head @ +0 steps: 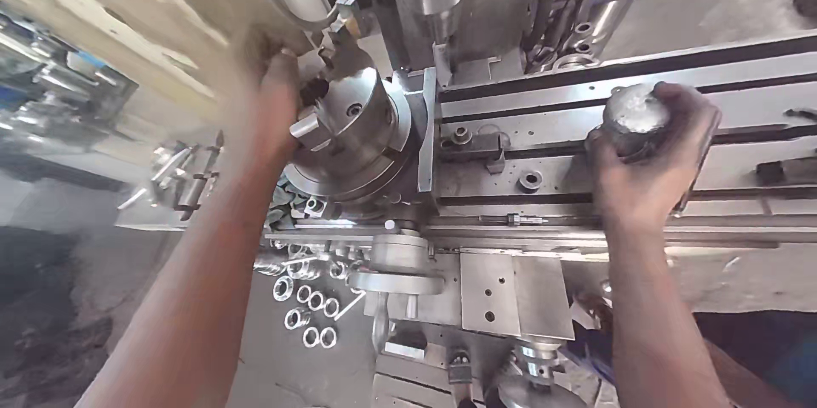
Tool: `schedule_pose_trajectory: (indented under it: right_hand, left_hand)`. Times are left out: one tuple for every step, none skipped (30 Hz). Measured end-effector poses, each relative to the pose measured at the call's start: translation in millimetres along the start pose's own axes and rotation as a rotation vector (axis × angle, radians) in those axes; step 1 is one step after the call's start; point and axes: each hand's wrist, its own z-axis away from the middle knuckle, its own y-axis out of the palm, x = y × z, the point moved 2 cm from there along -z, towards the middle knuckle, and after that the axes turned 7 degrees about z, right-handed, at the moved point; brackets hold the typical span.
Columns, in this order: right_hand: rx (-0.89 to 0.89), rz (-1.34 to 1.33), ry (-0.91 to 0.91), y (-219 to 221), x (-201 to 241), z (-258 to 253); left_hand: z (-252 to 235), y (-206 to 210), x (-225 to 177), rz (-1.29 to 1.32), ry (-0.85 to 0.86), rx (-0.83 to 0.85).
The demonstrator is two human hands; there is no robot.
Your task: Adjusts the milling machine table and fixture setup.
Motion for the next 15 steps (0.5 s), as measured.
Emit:
schedule_pose_trajectory:
  right_hand:
    - [-0.205, -0.177, -0.171, 22, -26, 0]
    - [-0.243, -0.260, -0.217, 30, -37, -1]
    - [-0.235, -0.283, -0.214, 32, -40, -1]
    - [-0.222, -0.286, -0.201, 31, -40, -2]
    - [-0.222, -0.284, -0.182, 31, -39, -2]
    - [-0.220, -0.276, -0.163, 31, -38, -2]
    - [-0.213, -0.261, -0.147, 31, -38, -1]
    - [-0.208, -0.243, -0.137, 30, -38, -1]
    - [-0.200, -0.226, -0.141, 30, -38, -1]
    - [-0.190, -0.218, -0.153, 30, -38, 1]
    - [-0.179, -0.222, -0.163, 30, -37, 2]
    - [-0.170, -0.242, -0.174, 29, -37, 2]
    - [-0.166, -0.263, -0.184, 30, -38, 1]
    - [-0.157, -0.279, -0.189, 31, -40, 0]
    - [-0.145, -0.288, -0.182, 32, -43, -1]
  left_hand:
    - [0, 0, -2, -0.023, 0.010, -0.004]
    - [0, 0, -2, -0.036, 0.024, -0.003]
    - [-1, -1, -1, -0.041, 0.041, -0.008]
    - [-2, -1, 0, -0.042, 0.057, -0.013]
    - [-3, -1, 0, -0.048, 0.066, -0.020]
    - [-3, -1, -1, -0.055, 0.069, -0.036]
    - [-1, 0, -4, -0.063, 0.056, -0.052]
    - [3, 1, -8, -0.066, 0.042, -0.067]
    - [8, 1, -10, -0.082, 0.030, -0.089]
    - [11, 0, -1, -0.132, 0.043, -0.095]
    - [7, -4, 20, -0.203, 0.107, -0.068]
    - [-11, -10, 58, -0.314, 0.269, -0.059]
    - [-44, -16, 106, -0.452, 0.464, -0.108]
    - [-73, -18, 141, -0.517, 0.512, -0.100]
    - [-97, -20, 165, -0.551, 0.475, -0.030]
